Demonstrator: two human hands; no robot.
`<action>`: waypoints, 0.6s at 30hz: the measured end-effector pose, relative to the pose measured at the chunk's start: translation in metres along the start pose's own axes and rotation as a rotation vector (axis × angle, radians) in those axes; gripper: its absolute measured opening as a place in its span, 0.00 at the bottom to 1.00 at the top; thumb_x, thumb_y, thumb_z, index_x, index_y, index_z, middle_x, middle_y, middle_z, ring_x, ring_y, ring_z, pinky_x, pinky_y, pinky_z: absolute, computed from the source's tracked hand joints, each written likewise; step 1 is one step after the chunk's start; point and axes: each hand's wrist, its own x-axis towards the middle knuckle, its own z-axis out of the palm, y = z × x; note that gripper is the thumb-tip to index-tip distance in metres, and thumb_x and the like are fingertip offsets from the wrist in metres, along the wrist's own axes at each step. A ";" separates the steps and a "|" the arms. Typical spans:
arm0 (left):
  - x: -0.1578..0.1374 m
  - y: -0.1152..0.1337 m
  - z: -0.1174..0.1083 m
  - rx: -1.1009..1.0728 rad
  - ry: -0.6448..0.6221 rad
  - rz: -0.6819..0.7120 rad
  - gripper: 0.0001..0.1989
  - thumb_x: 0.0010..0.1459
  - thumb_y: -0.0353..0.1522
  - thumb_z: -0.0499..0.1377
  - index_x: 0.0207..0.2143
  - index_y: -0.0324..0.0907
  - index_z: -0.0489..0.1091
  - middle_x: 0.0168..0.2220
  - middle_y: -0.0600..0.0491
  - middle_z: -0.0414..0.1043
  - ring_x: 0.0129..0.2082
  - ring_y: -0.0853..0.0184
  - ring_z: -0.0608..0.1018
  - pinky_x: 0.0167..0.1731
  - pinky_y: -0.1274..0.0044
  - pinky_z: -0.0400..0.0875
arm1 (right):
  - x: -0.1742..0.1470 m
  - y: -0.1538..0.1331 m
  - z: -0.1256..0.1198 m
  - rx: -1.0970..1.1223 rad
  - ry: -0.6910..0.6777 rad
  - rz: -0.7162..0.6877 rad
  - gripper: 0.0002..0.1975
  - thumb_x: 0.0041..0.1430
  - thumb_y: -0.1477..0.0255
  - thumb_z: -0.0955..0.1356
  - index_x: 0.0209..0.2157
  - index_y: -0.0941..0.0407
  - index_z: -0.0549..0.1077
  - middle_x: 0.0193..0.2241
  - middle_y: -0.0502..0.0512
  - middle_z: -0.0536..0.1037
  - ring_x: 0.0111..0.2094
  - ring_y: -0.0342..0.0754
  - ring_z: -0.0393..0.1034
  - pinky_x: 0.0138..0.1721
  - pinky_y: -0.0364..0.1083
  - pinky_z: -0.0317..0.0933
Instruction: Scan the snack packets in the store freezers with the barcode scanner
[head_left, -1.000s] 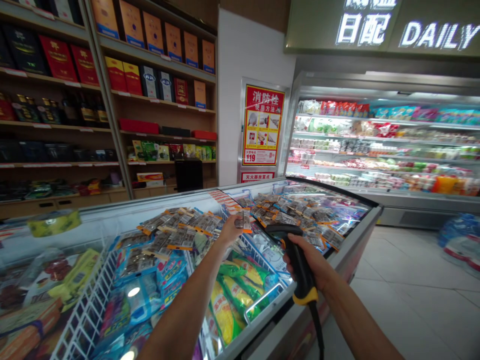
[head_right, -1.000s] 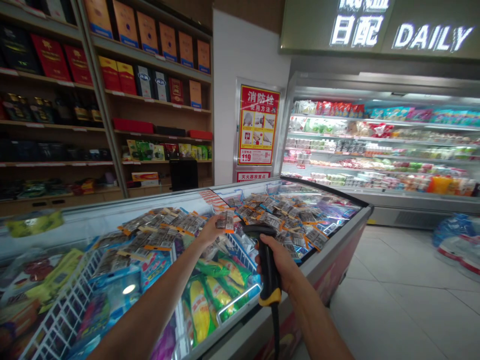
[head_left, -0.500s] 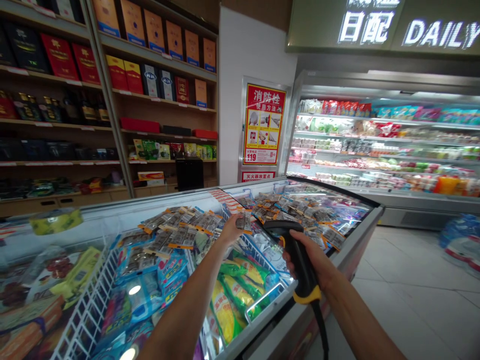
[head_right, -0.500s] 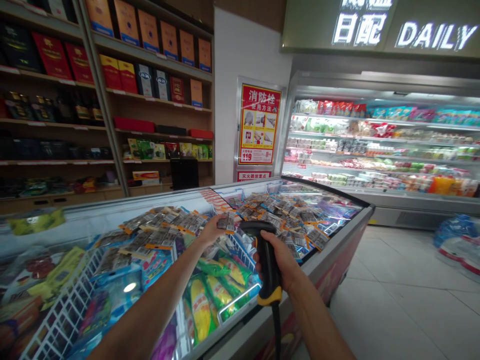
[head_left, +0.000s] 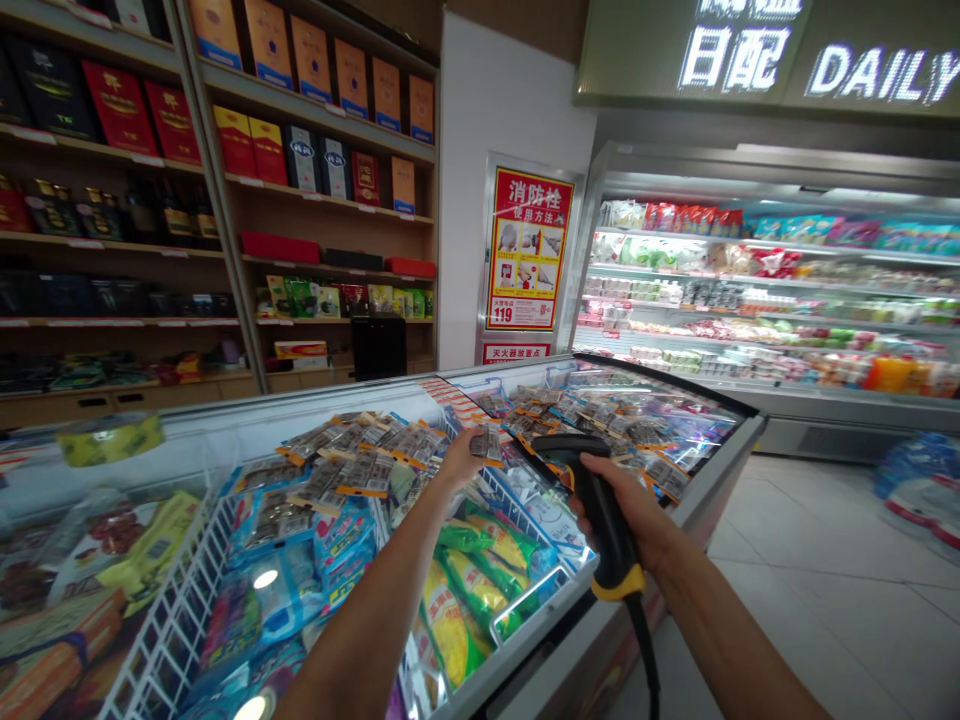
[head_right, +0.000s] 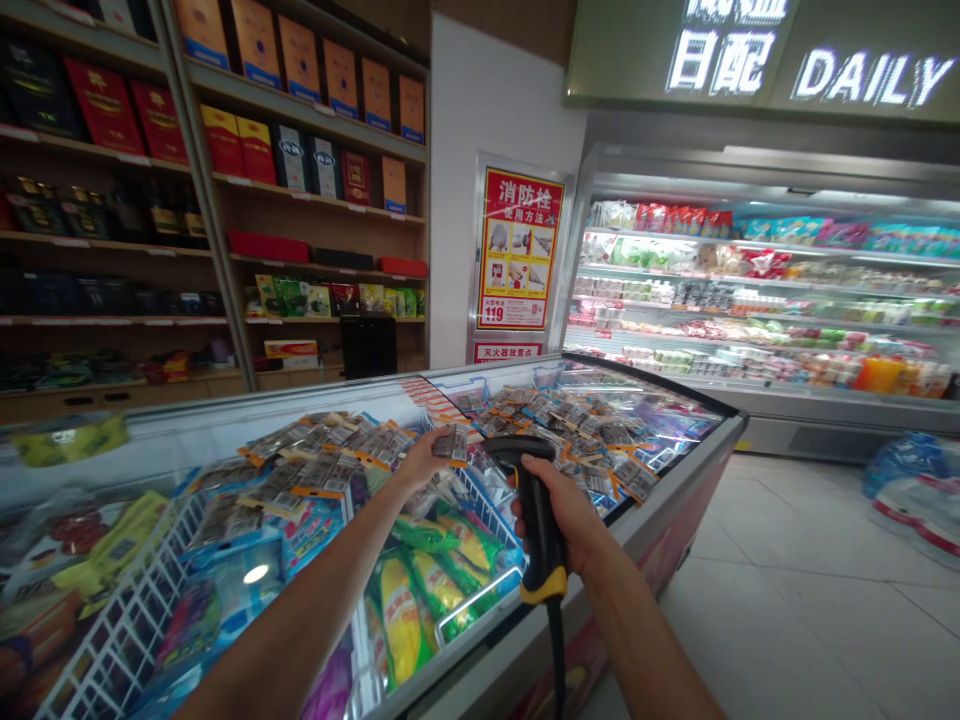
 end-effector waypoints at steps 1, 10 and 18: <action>0.000 0.000 0.000 0.004 0.001 0.000 0.28 0.32 0.19 0.58 0.42 0.37 0.63 0.40 0.47 0.66 0.38 0.64 0.69 0.40 0.72 0.63 | 0.003 0.003 -0.002 -0.029 0.030 -0.001 0.14 0.47 0.60 0.62 0.24 0.58 0.65 0.12 0.48 0.67 0.11 0.41 0.61 0.09 0.39 0.54; 0.002 -0.003 0.007 -0.146 -0.027 0.018 0.28 0.32 0.19 0.57 0.42 0.40 0.64 0.40 0.50 0.68 0.39 0.64 0.69 0.42 0.70 0.62 | 0.013 0.011 -0.006 -0.026 0.023 0.043 0.15 0.46 0.59 0.62 0.25 0.58 0.65 0.11 0.47 0.67 0.11 0.41 0.61 0.09 0.39 0.54; -0.004 0.007 0.004 -0.124 -0.058 -0.001 0.29 0.32 0.18 0.56 0.42 0.40 0.64 0.39 0.51 0.68 0.38 0.65 0.70 0.42 0.70 0.62 | 0.013 0.011 0.002 0.004 -0.042 0.084 0.16 0.46 0.58 0.61 0.25 0.58 0.65 0.12 0.48 0.67 0.11 0.41 0.61 0.10 0.38 0.54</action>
